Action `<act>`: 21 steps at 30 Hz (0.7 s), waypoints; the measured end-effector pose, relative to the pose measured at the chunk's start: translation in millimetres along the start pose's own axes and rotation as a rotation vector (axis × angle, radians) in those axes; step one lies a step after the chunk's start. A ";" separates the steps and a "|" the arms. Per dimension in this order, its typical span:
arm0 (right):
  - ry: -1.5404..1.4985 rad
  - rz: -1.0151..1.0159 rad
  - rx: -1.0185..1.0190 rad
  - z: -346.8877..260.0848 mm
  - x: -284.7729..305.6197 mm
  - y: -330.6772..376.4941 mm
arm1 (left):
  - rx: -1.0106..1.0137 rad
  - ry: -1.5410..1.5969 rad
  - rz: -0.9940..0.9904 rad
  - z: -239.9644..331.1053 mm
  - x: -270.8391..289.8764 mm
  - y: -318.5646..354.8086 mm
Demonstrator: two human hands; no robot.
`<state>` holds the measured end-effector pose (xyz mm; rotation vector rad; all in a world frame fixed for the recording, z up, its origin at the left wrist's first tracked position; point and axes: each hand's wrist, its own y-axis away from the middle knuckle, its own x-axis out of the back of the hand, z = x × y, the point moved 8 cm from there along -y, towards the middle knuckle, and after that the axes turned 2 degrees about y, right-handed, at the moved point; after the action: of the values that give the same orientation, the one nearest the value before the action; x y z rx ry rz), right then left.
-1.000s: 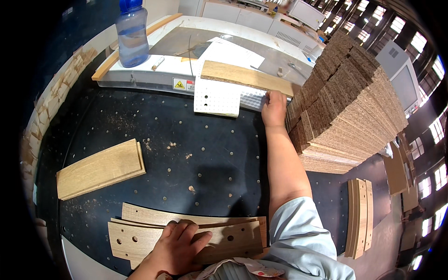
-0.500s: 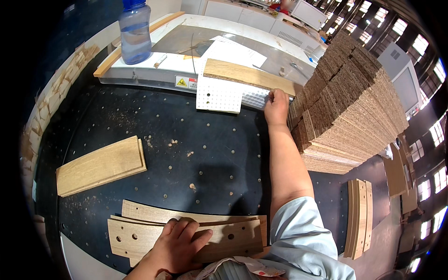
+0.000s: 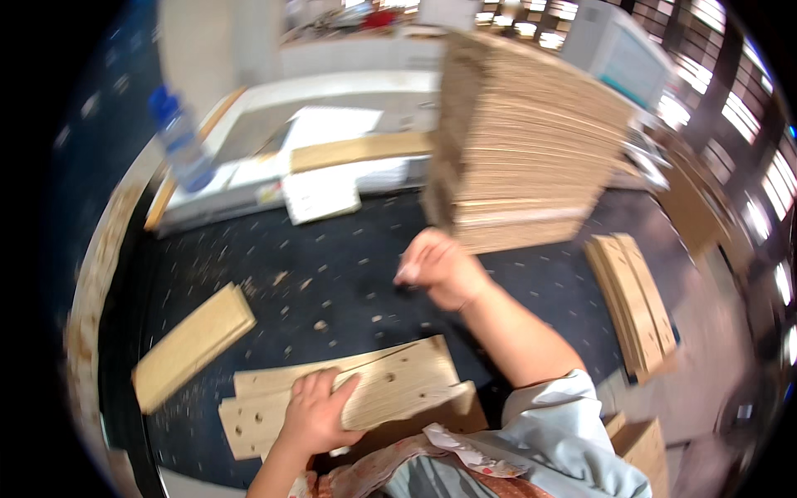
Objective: The person sorts wood boards on a table, picking them up from a stack, turning them over to check different sides, and placing them into new piles.
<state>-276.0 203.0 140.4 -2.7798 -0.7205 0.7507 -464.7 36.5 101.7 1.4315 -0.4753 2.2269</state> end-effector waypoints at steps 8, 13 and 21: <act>-0.121 0.212 -0.111 22.7 -6.2 174.0 | 0.052 -0.099 -0.076 12.0 0.5 6.2; -0.195 0.435 0.081 -0.8 -13.8 259.1 | -0.139 -0.022 0.038 33.1 0.9 -1.8; -0.177 0.288 0.312 -59.7 -72.8 248.4 | -0.445 0.177 0.197 41.9 66.5 11.6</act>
<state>-199.2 -51.0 152.4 -2.5769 -0.2011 1.0704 -463.2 17.6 178.8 0.9842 -1.0115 2.1841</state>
